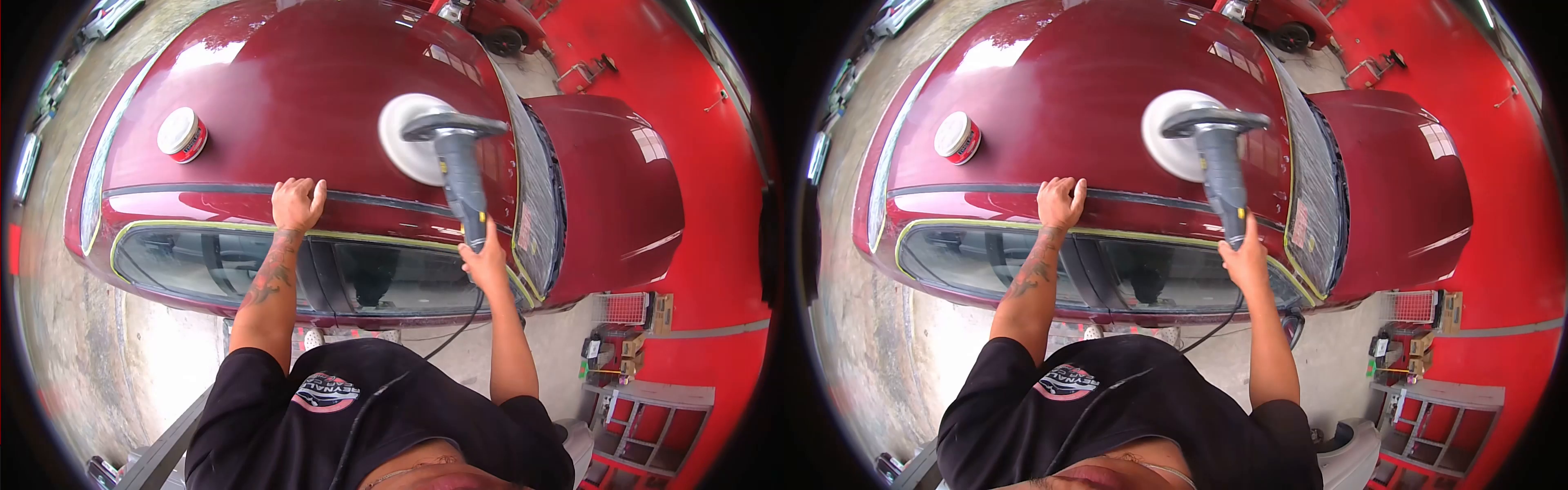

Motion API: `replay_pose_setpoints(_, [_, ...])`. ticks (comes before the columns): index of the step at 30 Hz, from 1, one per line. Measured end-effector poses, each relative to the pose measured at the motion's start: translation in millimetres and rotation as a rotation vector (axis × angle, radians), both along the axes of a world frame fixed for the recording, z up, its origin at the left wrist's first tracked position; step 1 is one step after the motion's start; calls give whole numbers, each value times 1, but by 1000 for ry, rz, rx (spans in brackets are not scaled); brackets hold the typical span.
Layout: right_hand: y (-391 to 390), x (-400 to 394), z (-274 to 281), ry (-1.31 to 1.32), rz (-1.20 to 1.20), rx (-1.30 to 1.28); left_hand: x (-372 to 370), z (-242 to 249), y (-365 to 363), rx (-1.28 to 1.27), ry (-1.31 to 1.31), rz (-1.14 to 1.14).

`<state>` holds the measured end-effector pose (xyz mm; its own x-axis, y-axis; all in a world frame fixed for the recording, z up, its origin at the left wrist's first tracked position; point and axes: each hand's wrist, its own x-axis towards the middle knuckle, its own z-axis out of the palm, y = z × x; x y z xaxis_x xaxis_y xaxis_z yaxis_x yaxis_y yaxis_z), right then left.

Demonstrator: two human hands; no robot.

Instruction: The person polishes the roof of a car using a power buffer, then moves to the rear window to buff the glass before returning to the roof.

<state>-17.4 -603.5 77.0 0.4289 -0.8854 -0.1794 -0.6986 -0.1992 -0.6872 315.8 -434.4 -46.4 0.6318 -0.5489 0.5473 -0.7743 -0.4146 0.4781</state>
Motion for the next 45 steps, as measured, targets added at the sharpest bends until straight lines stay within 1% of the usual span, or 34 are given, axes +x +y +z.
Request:
replay_pose_setpoints(1, [-7,-13,-2,13,-54,14,-1,1,0,6,16,-4])
replay_pose_setpoints(3, [-21,-42,-19,-45,-128,6,-2,3,1,13,46,-12])
replay_pose_setpoints(4, [-26,-53,-27,-135,-137,5,-1,2,1,18,52,-4])
replay_pose_setpoints(5, [-32,-63,-34,-147,-179,32,-1,2,0,13,55,-6])
replay_pose_setpoints(8, [-31,-79,-38,-199,-286,95,-1,-1,0,0,79,17])
replay_pose_setpoints(10, [-21,-81,-32,-203,-285,92,1,2,-1,-19,115,75])
replay_pose_setpoints(11, [-16,-82,-31,-205,-284,90,-1,3,-4,-18,279,23])
replay_pose_setpoints(12, [-13,-83,-30,-188,-299,105,-8,19,-12,-20,441,-24])
replay_pose_setpoints(13, [-8,-79,-28,-155,-282,76,-19,36,-20,-23,603,-67])
replay_pose_setpoints(14, [0,-72,-23,-119,-260,51,-34,53,-29,-66,647,-213])
replay_pose_setpoints(15, [14,-57,-25,-75,-214,43,-58,66,-55,-313,492,-462])
replay_pose_setpoints(16, [22,-46,-22,-6,-169,19,-64,80,-63,-236,373,-501])
replay_pose_setpoints(17, [36,-31,-18,7,-128,1,-69,81,-75,-281,342,-519])
replay_pose_setpoints(19, [59,-6,-10,24,-61,-43,-71,97,-87,-286,377,-462])
replay_pose_setpoints(20, [55,-6,-40,58,11,-187,-64,99,-92,-285,430,-452])
replay_pose_setpoints(21, [67,8,-35,66,45,-162,-54,101,-96,-283,483,-444])
replay_pose_setpoints(22, [80,22,-28,72,88,-194,-41,102,-96,-215,505,-411])
replay_pose_setpoints(23, [92,37,-22,76,130,-226,-26,105,-91,-147,525,-379])
replay_pose_setpoints(24, [102,51,-15,83,151,-153,-13,112,-80,-107,545,-293])
replay_pose_setpoints(25, [109,64,-13,91,172,-79,17,100,-78,-153,677,-344])
replay_pose_setpoints(26, [113,73,-22,49,236,-133,32,111,-59,-179,702,-319])
replay_pose_setpoints(27, [118,86,-23,70,277,-111,40,122,-37,-173,675,-264])
replay_pose_setpoints(29, [131,109,-28,13,382,-186,73,112,-10,-195,712,-243])
replay_pose_setpoints(31, [143,131,-41,-9,445,-202,97,107,19,-209,713,-203])
replay_pose_setpoints(32, [150,140,-42,3,464,-180,110,101,33,-204,664,-182])
replay_pose_setpoints(35, [174,155,-49,-33,482,-63,121,100,73,-197,588,-149])
replay_pose_setpoints(37, [187,156,-68,-135,486,-73,117,106,92,-158,601,-169])
replay_pose_setpoints(38, [190,153,-78,-175,503,-81,119,100,100,-169,605,-189])
replay_pose_setpoints(41, [195,139,-96,-263,500,-74,109,86,99,-168,608,-238])
replay_pose_setpoints(42, [197,134,-99,-252,468,-82,106,84,101,-161,604,-244])
replay_pose_setpoints(45, [192,114,-104,-233,377,-84,74,100,75,-99,607,-281])
